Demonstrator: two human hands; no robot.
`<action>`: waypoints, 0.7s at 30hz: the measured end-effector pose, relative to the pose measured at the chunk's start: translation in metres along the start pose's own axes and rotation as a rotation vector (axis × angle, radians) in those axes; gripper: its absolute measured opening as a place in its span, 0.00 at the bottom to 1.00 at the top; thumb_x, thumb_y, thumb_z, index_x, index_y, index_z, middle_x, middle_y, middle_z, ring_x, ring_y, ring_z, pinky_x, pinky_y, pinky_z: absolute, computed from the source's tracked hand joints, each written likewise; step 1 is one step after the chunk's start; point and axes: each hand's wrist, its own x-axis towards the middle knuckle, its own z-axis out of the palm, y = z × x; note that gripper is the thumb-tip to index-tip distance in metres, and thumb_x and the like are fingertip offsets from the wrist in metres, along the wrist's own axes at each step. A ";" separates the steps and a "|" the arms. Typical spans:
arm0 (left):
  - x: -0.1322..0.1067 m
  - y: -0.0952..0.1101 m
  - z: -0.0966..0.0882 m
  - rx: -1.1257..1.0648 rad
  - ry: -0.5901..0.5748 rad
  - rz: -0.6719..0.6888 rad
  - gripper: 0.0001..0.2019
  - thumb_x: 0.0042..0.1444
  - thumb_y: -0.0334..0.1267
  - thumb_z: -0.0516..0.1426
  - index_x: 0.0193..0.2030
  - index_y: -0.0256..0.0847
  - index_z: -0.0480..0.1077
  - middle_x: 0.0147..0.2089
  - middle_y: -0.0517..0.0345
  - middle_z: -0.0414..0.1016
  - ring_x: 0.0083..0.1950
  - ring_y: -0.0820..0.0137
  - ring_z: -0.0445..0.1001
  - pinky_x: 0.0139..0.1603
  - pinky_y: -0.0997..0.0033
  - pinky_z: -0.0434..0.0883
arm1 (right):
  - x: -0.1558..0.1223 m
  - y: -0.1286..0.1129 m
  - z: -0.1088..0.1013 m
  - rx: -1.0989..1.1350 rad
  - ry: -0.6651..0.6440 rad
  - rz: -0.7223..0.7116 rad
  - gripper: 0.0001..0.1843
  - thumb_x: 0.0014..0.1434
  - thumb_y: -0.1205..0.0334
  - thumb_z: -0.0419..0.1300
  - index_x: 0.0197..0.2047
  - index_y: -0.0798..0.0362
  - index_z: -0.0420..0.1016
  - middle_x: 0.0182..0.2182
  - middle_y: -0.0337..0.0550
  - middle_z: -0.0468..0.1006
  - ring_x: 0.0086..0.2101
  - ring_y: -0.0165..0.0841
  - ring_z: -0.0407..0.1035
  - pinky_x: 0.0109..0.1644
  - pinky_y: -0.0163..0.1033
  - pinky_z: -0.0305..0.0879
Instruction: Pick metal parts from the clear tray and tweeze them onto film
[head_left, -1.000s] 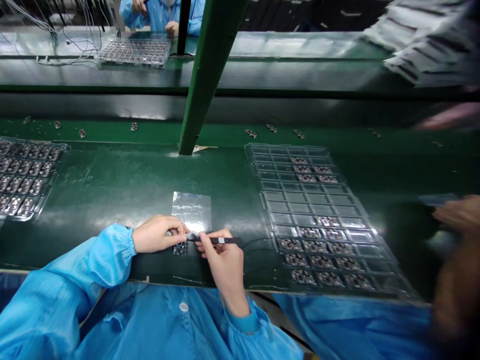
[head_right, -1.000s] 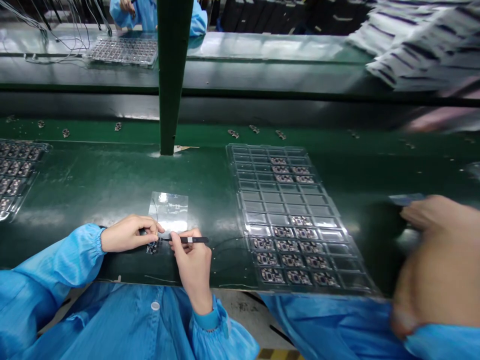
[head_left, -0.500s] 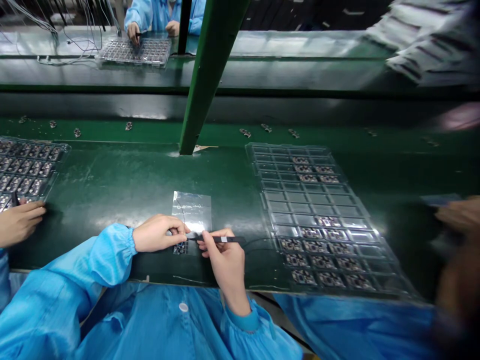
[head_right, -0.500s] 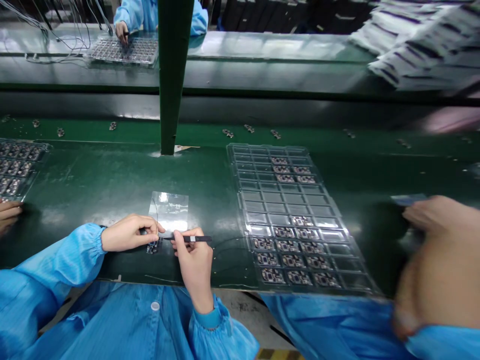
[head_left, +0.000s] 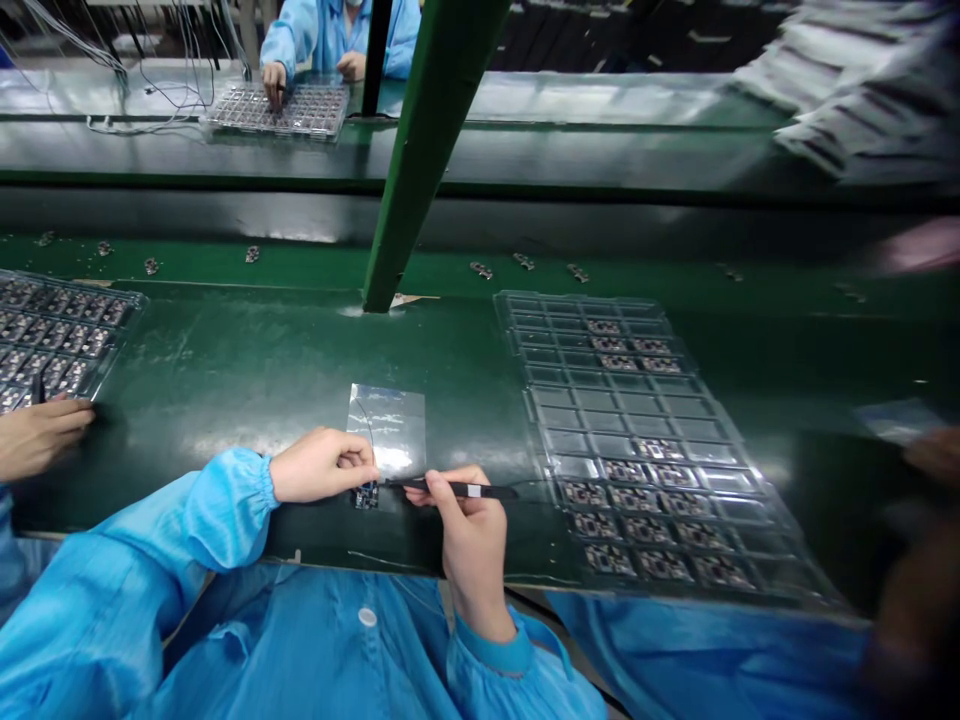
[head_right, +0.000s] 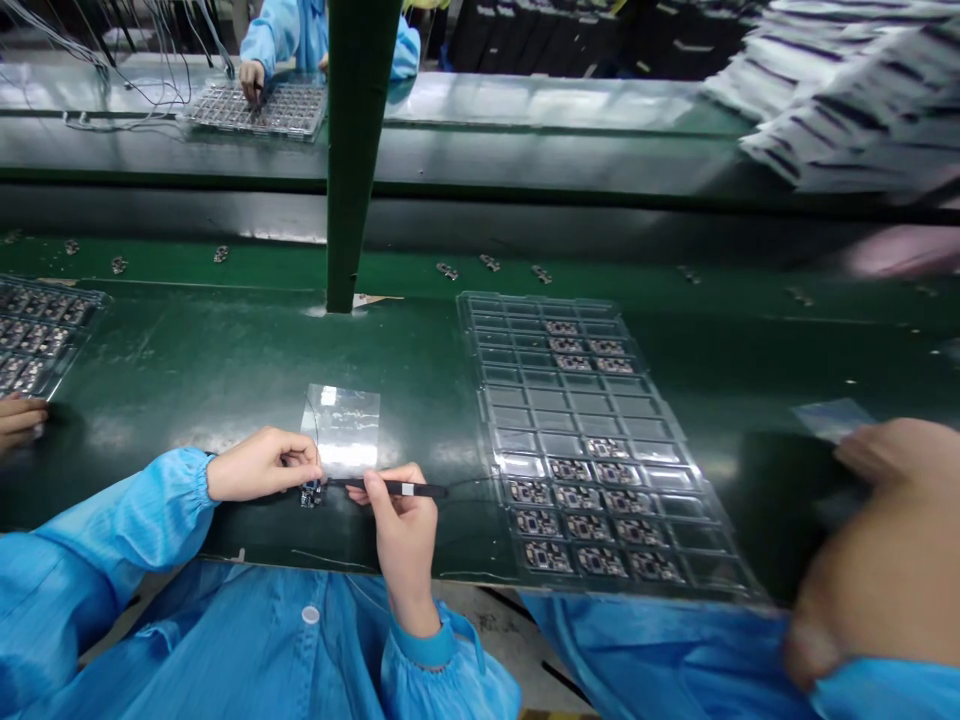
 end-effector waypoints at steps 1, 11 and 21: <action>0.000 0.000 0.001 -0.033 -0.013 -0.021 0.08 0.56 0.40 0.57 0.30 0.38 0.70 0.26 0.62 0.75 0.29 0.73 0.75 0.32 0.78 0.67 | -0.002 0.000 0.000 -0.007 -0.011 -0.004 0.15 0.53 0.51 0.66 0.28 0.54 0.69 0.21 0.39 0.77 0.23 0.34 0.75 0.30 0.37 0.74; 0.002 -0.002 0.002 -0.075 -0.052 -0.115 0.09 0.57 0.40 0.55 0.30 0.38 0.69 0.22 0.64 0.73 0.27 0.72 0.76 0.32 0.77 0.68 | -0.005 -0.002 0.007 -0.037 -0.026 -0.006 0.15 0.53 0.53 0.66 0.28 0.54 0.69 0.21 0.38 0.75 0.24 0.34 0.75 0.31 0.37 0.74; 0.002 -0.001 0.003 -0.059 -0.050 -0.115 0.09 0.58 0.40 0.55 0.30 0.39 0.69 0.21 0.64 0.73 0.27 0.72 0.77 0.33 0.77 0.68 | -0.005 -0.004 0.008 -0.049 -0.034 -0.016 0.15 0.53 0.52 0.65 0.28 0.54 0.69 0.22 0.39 0.75 0.25 0.35 0.75 0.31 0.38 0.74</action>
